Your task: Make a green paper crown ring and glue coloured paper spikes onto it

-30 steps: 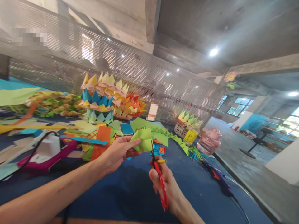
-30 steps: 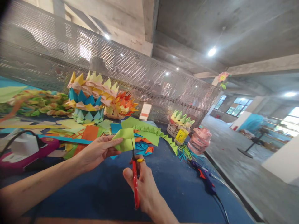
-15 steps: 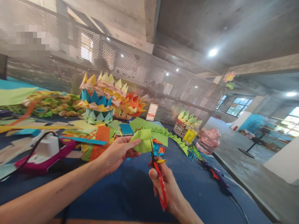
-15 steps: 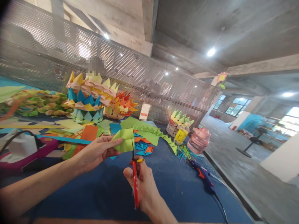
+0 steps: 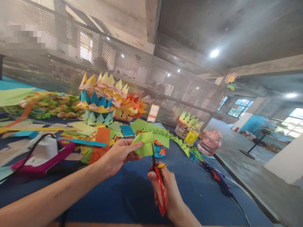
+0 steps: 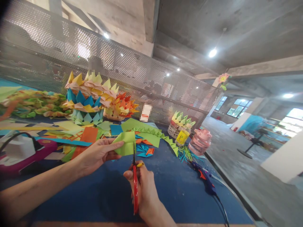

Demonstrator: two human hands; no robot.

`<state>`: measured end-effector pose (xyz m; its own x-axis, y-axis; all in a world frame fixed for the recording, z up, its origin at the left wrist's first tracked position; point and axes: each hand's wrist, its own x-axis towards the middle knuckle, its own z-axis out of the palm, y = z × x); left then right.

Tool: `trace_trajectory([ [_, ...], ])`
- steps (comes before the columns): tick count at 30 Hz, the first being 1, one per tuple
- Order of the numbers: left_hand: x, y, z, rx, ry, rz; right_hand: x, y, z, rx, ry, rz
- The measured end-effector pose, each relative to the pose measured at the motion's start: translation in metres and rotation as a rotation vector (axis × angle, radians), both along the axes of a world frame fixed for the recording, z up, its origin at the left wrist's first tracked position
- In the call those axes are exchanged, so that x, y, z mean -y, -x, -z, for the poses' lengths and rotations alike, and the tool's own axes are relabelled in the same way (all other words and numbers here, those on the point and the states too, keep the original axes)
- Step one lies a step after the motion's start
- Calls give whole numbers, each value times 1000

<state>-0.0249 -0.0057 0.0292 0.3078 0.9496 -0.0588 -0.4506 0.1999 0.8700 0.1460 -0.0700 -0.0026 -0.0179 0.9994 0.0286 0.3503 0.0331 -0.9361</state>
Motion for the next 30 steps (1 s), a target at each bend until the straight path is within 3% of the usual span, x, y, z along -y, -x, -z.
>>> trace_trajectory([
  [9,-1,0,1,-31,-22,17,6,-11,-9,290,-189,-143],
  [20,3,-1,5,-74,-37,100,2,-13,-3,279,-234,-153],
  [25,5,-1,3,-80,-12,113,-1,-10,4,259,-242,-70],
  [30,5,-1,4,-83,-23,121,1,-9,-1,288,-251,-96],
])
